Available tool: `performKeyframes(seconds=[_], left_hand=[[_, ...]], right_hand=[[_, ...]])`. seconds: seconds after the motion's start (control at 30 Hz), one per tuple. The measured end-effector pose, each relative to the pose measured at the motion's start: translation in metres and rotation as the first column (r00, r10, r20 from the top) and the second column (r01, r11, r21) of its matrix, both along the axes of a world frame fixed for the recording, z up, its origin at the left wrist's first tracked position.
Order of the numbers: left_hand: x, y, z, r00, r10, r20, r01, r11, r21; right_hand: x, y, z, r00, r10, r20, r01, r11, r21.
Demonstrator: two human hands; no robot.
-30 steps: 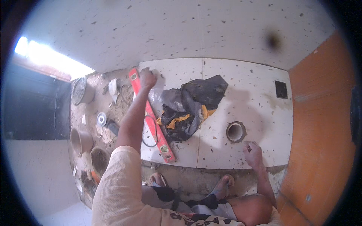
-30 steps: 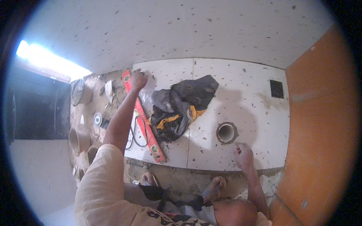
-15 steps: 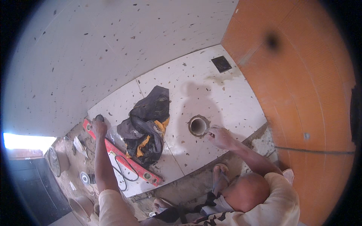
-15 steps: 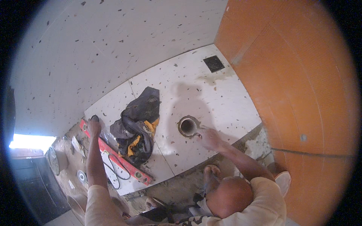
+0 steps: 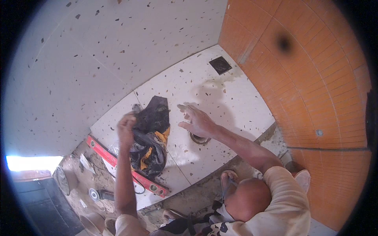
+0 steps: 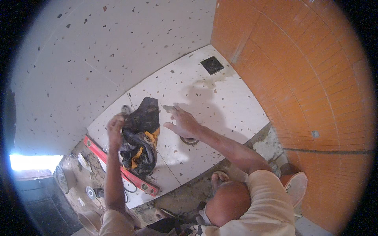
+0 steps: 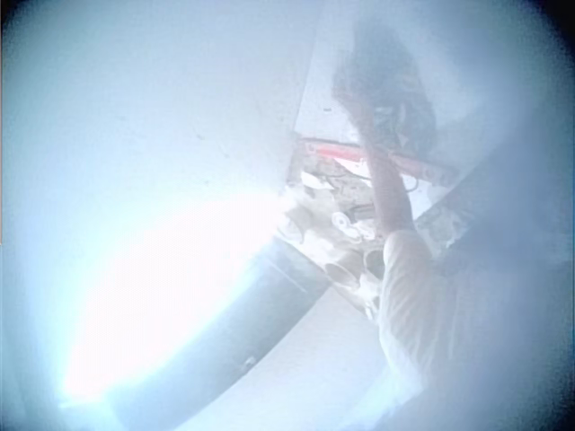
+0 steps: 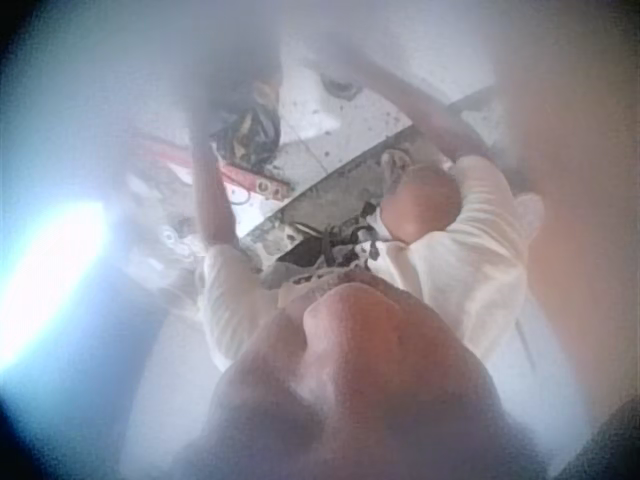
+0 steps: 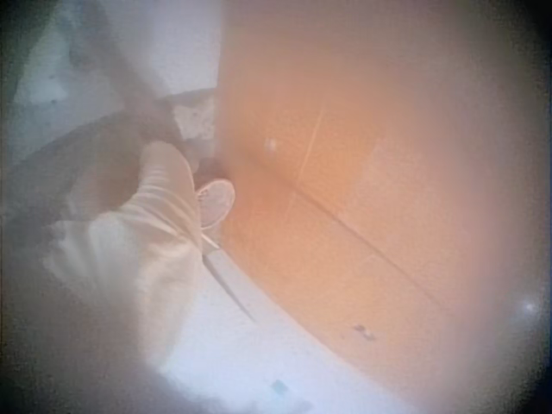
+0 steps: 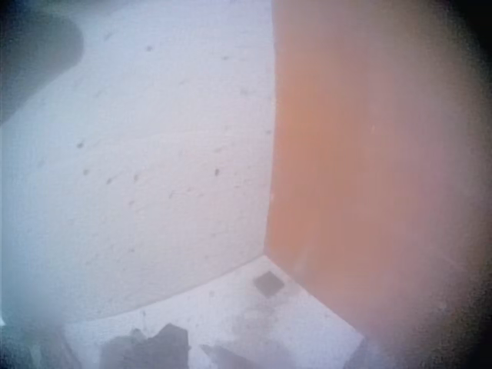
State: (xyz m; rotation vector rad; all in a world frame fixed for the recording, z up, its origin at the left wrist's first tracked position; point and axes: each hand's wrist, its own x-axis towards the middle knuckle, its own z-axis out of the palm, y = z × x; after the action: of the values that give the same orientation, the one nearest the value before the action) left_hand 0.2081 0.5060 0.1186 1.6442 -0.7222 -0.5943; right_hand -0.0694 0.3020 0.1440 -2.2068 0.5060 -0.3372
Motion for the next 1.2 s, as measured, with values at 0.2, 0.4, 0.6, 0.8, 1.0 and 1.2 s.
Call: performKeyframes(seconds=[0.2, 0.4, 0.6, 0.8, 1.0, 1.2], left_hand=[[-0.109, -0.062, 0.002, 0.699, -0.261, -0.666, 0.117, 0.96, -0.255], [-0.149, -0.091, -0.005, 0.59, -0.299, -0.75, 0.037, 0.938, -0.345], [-0.178, -0.117, 0.012, 0.505, -0.342, -0.792, 0.031, 0.925, -0.38], [-0.156, -0.113, -0.036, 0.964, -0.053, -0.261, 0.081, 0.992, 0.1], [-0.12, -0.045, -0.043, 0.556, 0.074, 0.828, -0.381, 0.908, 0.175], [-0.106, 0.009, -0.085, 0.533, -0.004, 0.846, -0.568, 0.739, 0.362]], right_hand=[[0.004, -0.011, 0.011, 0.994, 0.048, 0.099, -0.033, 0.988, -0.152], [-0.021, -0.028, 0.018, 0.998, 0.012, -0.057, -0.01, 0.999, 0.049], [-0.034, -0.049, 0.006, 0.998, -0.018, -0.068, 0.008, 0.99, -0.144], [-0.026, -0.108, -0.015, 0.984, -0.167, -0.059, 0.147, 0.955, -0.257], [-0.023, -0.254, -0.046, 0.798, -0.557, -0.23, 0.444, 0.802, -0.399], [0.001, -0.292, -0.065, 0.765, -0.572, -0.294, 0.44, 0.799, -0.409]])
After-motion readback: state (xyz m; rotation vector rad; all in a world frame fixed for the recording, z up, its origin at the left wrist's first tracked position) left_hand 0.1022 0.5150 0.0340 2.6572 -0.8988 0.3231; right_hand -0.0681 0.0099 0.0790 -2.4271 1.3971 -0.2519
